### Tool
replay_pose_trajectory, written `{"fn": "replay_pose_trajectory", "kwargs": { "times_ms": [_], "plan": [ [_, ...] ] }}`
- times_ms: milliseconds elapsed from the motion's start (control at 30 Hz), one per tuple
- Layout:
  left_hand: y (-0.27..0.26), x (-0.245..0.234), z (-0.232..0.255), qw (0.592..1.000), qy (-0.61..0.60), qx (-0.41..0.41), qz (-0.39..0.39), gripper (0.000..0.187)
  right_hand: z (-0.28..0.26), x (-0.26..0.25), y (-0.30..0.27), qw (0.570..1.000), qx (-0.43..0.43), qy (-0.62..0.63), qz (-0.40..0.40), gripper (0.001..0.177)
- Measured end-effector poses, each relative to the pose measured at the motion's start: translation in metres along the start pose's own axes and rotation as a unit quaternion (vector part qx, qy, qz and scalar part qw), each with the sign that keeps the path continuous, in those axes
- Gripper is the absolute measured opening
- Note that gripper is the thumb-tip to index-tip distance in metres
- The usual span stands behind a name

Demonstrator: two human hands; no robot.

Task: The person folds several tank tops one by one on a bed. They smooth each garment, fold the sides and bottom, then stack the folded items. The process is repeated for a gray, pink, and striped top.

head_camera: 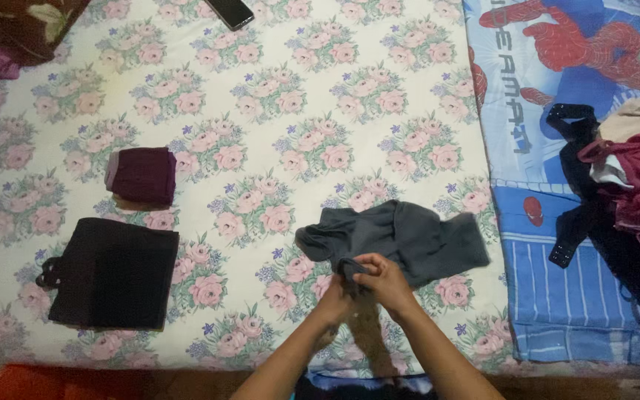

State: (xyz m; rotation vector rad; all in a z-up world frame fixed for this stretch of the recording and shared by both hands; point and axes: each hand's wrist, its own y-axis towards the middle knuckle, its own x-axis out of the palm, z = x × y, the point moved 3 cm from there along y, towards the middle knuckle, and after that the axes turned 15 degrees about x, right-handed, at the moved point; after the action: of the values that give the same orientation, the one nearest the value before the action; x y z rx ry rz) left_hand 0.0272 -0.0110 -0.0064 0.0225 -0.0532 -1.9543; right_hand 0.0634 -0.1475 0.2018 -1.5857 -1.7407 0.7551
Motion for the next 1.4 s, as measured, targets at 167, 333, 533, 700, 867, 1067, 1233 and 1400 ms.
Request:
{"fn": "replay_pose_trajectory", "kwargs": {
  "times_ms": [167, 333, 533, 700, 867, 1067, 1233, 1400],
  "plan": [
    [0.029, -0.027, -0.009, 0.977, 0.057, -0.133, 0.158, 0.066, -0.026, 0.003, -0.044, 0.998, -0.004, 0.048, -0.029, 0.019],
    [0.053, -0.062, 0.011, 0.9, -0.242, -0.076, 0.354, 0.059, -0.063, -0.016, -0.092, 0.982, 0.011, 0.156, -0.107, 0.02],
    [0.097, -0.057, 0.096, 0.909, -0.365, -0.14, 0.146, 0.048, -0.115, -0.067, -0.117, 0.958, -0.052, 0.252, -0.124, 0.028],
    [0.106, -0.046, 0.145, 0.952, -0.244, -0.161, 0.092, 0.041, -0.119, -0.109, -0.097, 0.947, -0.075, 0.289, -0.116, 0.018],
    [0.127, -0.123, 0.184, 0.984, -0.037, -0.127, 0.117, 0.044, -0.132, -0.187, -0.031, 0.97, -0.094, 0.217, 0.051, 0.018],
    [0.156, -0.168, 0.211, 0.936, -0.18, -0.128, 0.274, 0.052, -0.101, -0.235, 0.075, 0.959, -0.074, 0.273, 0.027, 0.025],
    [0.134, -0.122, 0.155, 0.894, -0.095, -0.218, 0.379, 0.052, -0.059, -0.233, 0.122, 0.96, -0.032, 0.275, 0.03, 0.034],
    [0.128, -0.08, 0.159, 0.907, 0.232, -0.077, 0.341, 0.047, -0.064, -0.194, 0.1, 0.95, 0.009, 0.311, 0.025, 0.029]
  ]
}}
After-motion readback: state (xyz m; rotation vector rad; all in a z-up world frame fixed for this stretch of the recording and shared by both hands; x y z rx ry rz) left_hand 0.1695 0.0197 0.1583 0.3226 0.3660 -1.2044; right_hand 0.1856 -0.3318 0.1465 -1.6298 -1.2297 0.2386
